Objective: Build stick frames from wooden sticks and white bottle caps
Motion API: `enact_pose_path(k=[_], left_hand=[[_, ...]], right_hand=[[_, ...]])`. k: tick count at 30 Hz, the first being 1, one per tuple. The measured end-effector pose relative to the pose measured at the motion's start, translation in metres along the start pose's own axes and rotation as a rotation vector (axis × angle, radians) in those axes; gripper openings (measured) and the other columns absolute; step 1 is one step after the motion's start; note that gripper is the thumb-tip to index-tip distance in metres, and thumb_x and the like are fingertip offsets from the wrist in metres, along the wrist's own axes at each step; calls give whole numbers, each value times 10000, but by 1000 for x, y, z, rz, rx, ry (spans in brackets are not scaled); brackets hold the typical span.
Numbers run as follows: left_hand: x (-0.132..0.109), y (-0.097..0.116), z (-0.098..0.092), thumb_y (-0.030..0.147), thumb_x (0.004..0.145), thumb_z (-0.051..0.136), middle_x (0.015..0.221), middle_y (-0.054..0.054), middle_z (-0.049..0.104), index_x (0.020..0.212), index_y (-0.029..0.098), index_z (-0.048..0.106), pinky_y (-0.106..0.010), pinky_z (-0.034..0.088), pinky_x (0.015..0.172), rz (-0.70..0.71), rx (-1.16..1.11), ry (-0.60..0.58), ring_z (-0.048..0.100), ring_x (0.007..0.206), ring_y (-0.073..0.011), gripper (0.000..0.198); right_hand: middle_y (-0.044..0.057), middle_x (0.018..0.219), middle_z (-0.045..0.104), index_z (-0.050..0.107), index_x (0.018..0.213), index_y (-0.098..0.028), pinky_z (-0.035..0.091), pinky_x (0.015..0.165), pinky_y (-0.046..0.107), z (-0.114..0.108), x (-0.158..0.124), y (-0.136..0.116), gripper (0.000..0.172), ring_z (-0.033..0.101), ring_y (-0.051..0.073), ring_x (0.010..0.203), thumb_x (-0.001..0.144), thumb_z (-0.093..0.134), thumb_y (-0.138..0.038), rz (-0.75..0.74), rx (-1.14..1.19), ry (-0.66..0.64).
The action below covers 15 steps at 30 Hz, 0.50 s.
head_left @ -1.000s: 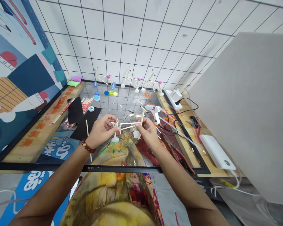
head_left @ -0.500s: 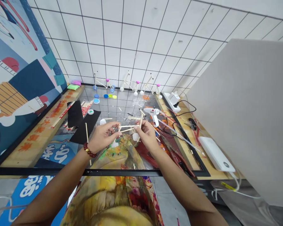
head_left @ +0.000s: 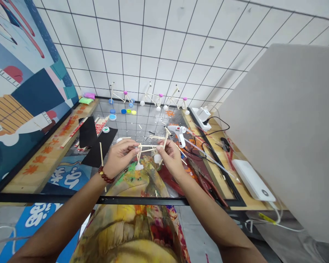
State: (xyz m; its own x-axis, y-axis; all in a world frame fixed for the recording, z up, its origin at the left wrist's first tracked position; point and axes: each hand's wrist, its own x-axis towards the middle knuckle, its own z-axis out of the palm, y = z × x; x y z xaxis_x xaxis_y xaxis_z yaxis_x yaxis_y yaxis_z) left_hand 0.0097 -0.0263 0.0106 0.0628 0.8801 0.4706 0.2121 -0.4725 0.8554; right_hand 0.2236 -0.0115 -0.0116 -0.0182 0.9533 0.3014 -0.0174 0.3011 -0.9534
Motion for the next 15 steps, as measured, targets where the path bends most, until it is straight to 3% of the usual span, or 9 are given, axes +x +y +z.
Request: enact_pose_path(k=[4, 8, 10, 13, 15], left_hand=[[0, 2, 0, 275, 777, 759, 916, -85, 718, 880, 150, 752, -271, 605, 721, 7, -4, 9, 704, 786, -160, 163], [0, 5, 2, 273, 718, 809, 1041, -105, 713, 1119, 160, 715, -239, 560, 610, -5, 2, -37, 654, 689, -119, 426], [0, 4, 4, 278, 714, 812, 958, -79, 723, 1182, 165, 697, -206, 491, 524, -19, 35, -46, 595, 610, -93, 495], [0, 2, 7, 292, 767, 769, 729, -15, 664, 1095, 157, 748, -192, 428, 496, 18, 105, -21, 507, 543, -72, 356], [0, 1, 7, 299, 789, 750, 700, -9, 644, 1082, 151, 758, -199, 441, 524, 44, 121, -14, 512, 561, -79, 329]], right_hand=[[-6, 878, 594, 603, 962, -236, 424, 654, 276, 0, 0, 0, 249, 518, 139, 708, 840, 700, -429, 7, -28, 5], [2, 887, 601, 604, 959, -238, 438, 679, 286, 1, -1, -2, 240, 541, 155, 747, 845, 694, -429, -10, -43, -6], [3, 891, 600, 604, 957, -239, 440, 688, 288, 1, -1, -3, 230, 545, 158, 763, 847, 694, -421, -15, -38, -15], [1, 887, 600, 606, 946, -239, 434, 686, 287, 2, -2, -4, 220, 544, 156, 760, 843, 702, -407, -10, -20, -14], [2, 887, 601, 609, 946, -236, 433, 689, 288, 2, -2, -6, 225, 543, 155, 759, 836, 710, -405, -1, -7, -12]])
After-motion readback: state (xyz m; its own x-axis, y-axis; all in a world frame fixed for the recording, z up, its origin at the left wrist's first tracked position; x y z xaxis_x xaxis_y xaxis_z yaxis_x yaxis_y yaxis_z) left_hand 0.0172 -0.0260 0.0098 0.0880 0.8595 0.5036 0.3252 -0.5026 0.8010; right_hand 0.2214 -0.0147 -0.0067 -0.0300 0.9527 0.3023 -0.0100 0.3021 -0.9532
